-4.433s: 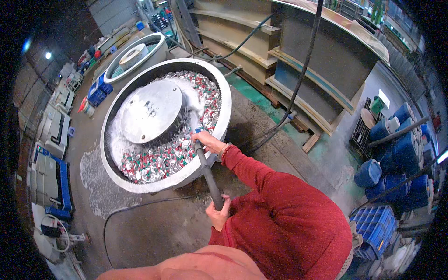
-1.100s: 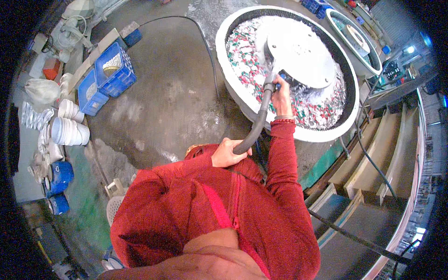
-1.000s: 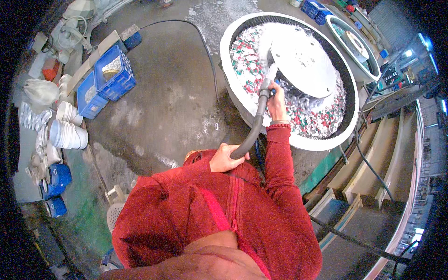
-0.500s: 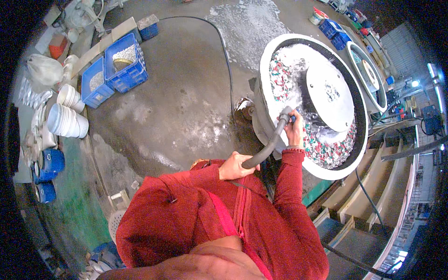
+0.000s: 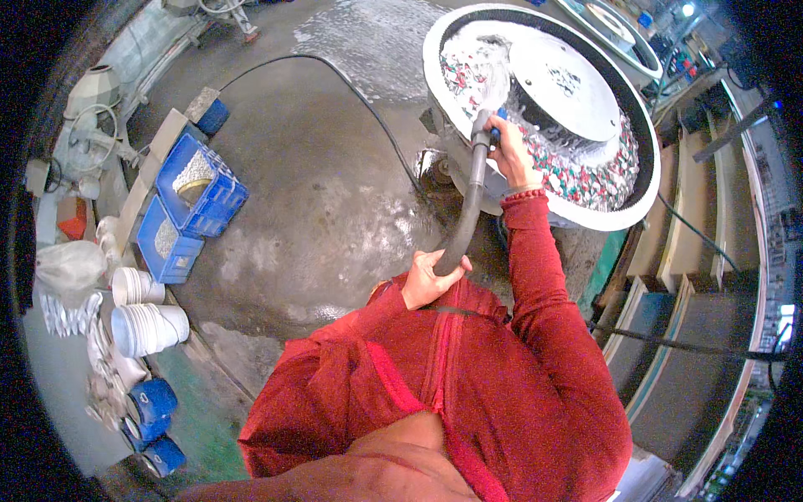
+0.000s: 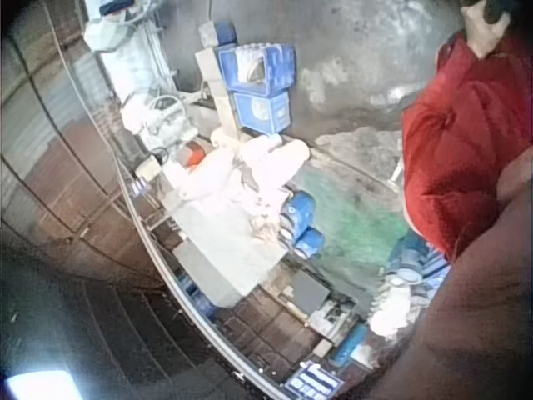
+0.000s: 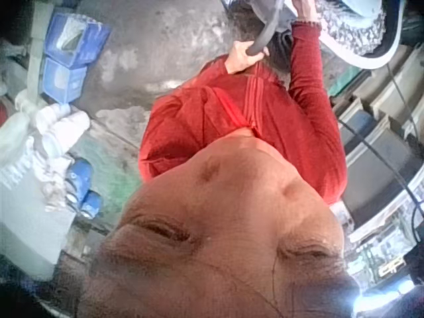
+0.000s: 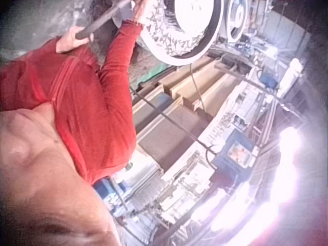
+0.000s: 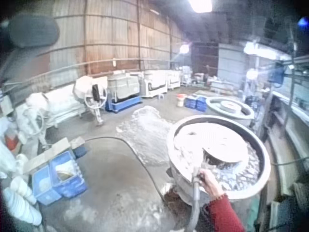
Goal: The person is using a hose to spray water into a vibrating finishing machine bowl containing colorful parts. They move the hose to rinse the central plate and the circulating parts.
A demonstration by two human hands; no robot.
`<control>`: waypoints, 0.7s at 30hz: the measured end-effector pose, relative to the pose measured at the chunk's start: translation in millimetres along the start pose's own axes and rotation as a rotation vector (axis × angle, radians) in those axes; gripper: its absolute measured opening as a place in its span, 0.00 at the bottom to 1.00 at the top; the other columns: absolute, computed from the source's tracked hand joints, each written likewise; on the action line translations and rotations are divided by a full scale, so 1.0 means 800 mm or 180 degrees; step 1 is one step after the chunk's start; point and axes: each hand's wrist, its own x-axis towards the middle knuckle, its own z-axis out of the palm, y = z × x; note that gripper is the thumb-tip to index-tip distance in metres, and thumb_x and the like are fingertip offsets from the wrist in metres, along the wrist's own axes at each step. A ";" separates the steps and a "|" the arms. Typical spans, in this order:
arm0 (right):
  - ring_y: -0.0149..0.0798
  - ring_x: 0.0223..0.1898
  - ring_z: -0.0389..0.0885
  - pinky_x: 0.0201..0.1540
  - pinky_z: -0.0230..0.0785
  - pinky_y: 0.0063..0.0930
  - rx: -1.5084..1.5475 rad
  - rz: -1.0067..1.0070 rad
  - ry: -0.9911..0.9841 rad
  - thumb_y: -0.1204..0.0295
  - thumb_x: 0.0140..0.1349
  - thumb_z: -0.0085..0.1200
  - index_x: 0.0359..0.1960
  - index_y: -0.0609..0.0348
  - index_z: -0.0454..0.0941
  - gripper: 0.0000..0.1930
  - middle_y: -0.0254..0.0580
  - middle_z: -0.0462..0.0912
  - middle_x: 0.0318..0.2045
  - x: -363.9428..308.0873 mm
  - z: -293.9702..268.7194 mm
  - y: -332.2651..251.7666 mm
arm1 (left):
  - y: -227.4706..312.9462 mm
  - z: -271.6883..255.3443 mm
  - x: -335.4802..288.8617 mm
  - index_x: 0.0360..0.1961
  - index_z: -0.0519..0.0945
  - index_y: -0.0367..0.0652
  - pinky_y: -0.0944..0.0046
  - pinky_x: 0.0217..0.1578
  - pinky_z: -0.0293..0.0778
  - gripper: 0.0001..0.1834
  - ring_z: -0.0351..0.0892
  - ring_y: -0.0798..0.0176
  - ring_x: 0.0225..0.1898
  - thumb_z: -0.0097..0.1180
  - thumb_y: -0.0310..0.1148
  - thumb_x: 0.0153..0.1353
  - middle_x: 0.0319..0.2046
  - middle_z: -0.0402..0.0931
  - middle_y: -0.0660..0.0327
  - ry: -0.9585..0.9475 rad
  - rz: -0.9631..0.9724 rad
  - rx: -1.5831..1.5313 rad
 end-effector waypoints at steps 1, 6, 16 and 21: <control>0.31 0.24 0.72 0.25 0.71 0.30 -0.0019 0.0028 0.0051 0.67 0.52 0.47 0.23 0.54 0.67 0.06 0.34 0.70 0.24 -0.003 0.002 0.000 | 0.000 -0.001 -0.002 0.25 0.78 0.40 0.71 0.23 0.68 0.02 0.72 0.76 0.19 0.54 0.24 0.49 0.15 0.73 0.63 -0.0034 0.0010 -0.0011; 0.30 0.23 0.70 0.23 0.69 0.27 0.0042 -0.0020 0.0208 0.68 0.50 0.48 0.23 0.54 0.67 0.05 0.34 0.69 0.23 -0.001 0.018 0.000 | 0.004 -0.004 -0.008 0.25 0.78 0.40 0.70 0.26 0.71 0.02 0.77 0.72 0.24 0.55 0.23 0.48 0.20 0.77 0.60 -0.0065 0.0083 -0.0086; 0.32 0.20 0.72 0.23 0.72 0.25 -0.0373 0.0145 -0.0262 0.66 0.52 0.49 0.23 0.56 0.66 0.09 0.36 0.71 0.26 0.034 0.041 0.031 | 0.003 0.002 -0.014 0.26 0.79 0.40 0.73 0.26 0.69 0.03 0.73 0.77 0.22 0.54 0.23 0.48 0.19 0.76 0.65 0.0283 0.0018 -0.0050; 0.33 0.21 0.73 0.25 0.75 0.28 -0.0084 -0.0030 0.0025 0.68 0.51 0.49 0.25 0.56 0.67 0.07 0.36 0.71 0.26 0.013 0.012 0.031 | 0.005 0.005 -0.017 0.26 0.79 0.40 0.73 0.27 0.70 0.03 0.74 0.76 0.22 0.55 0.23 0.48 0.19 0.76 0.65 0.0125 -0.0080 0.0001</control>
